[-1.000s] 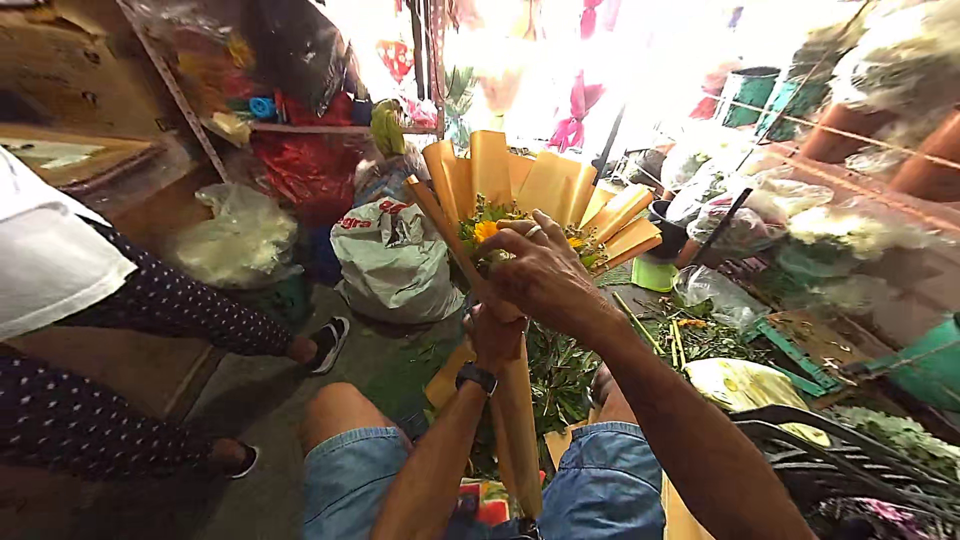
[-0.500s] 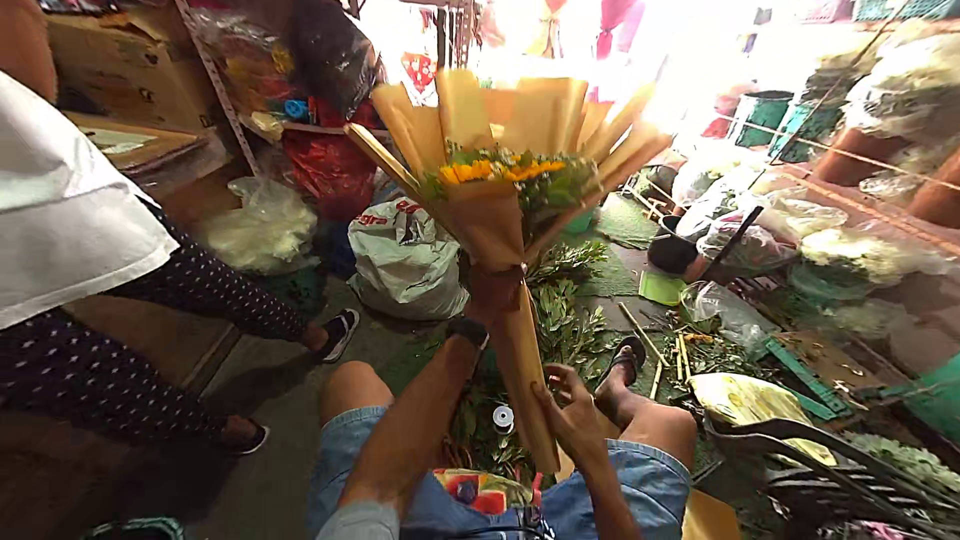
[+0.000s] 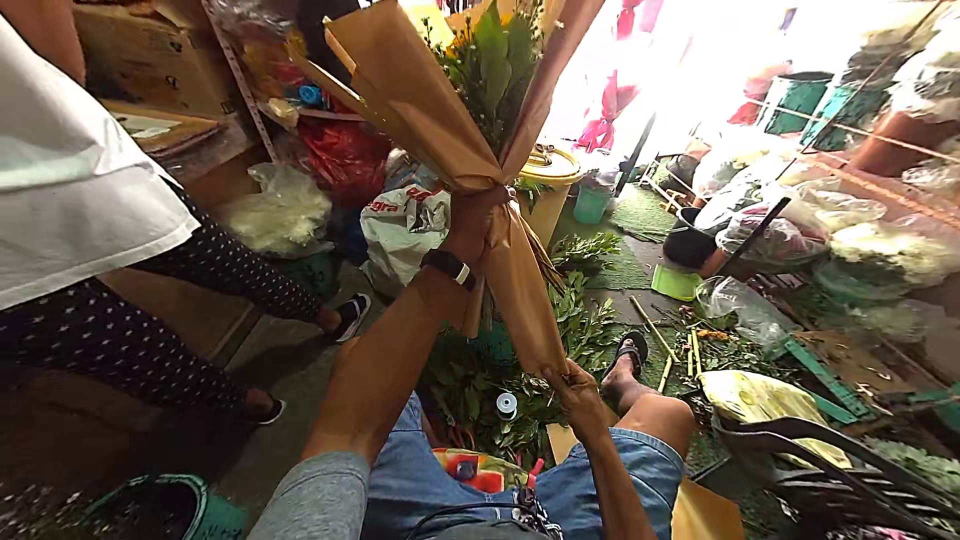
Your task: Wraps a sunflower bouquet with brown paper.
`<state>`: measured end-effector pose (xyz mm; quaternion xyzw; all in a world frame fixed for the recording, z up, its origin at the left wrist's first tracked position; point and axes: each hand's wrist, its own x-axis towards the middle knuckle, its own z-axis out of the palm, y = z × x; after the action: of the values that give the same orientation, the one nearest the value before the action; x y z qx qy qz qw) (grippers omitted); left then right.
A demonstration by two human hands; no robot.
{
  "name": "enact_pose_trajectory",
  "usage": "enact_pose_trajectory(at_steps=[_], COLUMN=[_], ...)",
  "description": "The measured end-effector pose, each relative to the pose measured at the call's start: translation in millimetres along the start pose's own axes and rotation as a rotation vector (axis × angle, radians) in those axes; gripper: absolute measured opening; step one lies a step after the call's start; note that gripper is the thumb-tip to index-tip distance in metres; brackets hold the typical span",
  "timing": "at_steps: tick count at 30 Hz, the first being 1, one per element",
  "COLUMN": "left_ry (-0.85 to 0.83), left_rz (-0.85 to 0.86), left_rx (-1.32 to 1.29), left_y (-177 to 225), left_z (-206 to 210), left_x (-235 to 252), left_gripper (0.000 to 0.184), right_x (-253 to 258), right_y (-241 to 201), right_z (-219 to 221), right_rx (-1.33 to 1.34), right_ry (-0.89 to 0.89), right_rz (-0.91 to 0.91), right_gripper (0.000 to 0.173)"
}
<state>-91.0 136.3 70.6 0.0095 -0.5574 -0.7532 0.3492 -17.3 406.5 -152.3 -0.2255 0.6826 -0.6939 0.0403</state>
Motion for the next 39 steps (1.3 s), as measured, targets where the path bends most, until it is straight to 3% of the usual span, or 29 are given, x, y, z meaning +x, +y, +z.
enact_pose_trajectory(at_steps=[2, 4, 5, 10, 14, 18, 21, 27, 30, 33, 34, 36, 39], left_ry=[0.012, 0.029, 0.025, 0.005, -0.11, -0.187, -0.267, -0.1, -0.106, -0.094, -0.087, -0.081, -0.116], left_rz=[0.05, 0.091, 0.113, 0.191, 0.239, 0.24, 0.278, -0.071, -0.139, -0.132, -0.129, -0.127, -0.198], left_rx=[0.032, 0.06, 0.073, 0.268, 0.3, 0.408, 0.339, 0.44, 0.428, 0.418, 0.417, 0.441, 0.503], left_y=[-3, -4, -5, -7, -20, -50, -97, -149, -162, -173, -175, -175, -170], left_z=[-4, -9, -12, -33, -50, -70, -101, -151, -175, -176, -173, -159, -133], left_x=[1, 4, 7, 5, 1, 9, 24, 9, 17, 23, 22, 20, 14], left_gripper=[0.042, 0.047, 0.049, 0.057, 0.049, 0.036, 0.037, 0.046, 0.043, 0.039, 0.04, 0.04, 0.04], right_x=[-1, 0, 2, 32, 72, 117, 128, 112, 132, 154, 158, 165, 166], right_y=[5, 14, 19, 6, 35, 92, 154, 285, 321, 352, 357, 350, 314], right_z=[-9, -26, -36, -81, -120, -133, -119, -56, -27, -9, -7, -6, -15], right_rx=[-0.028, -0.097, -0.121, -0.35, -0.362, -0.218, -0.148, -0.281, -0.376, -0.502, -0.526, -0.493, -0.344], right_ry=[-0.062, -0.098, -0.076, 0.12, 0.331, 0.483, 0.49, 0.282, 0.213, 0.049, 0.027, 0.144, 0.494], right_rz=[0.072, 0.186, 0.214, 0.312, 0.344, 0.509, 0.668, 0.881, 0.932, 1.064, 1.077, 1.023, 0.763], right_gripper=[0.032, 0.067, 0.073, 0.037, 0.041, 0.045, 0.044, 0.043, 0.049, 0.069, 0.064, 0.039, 0.03])
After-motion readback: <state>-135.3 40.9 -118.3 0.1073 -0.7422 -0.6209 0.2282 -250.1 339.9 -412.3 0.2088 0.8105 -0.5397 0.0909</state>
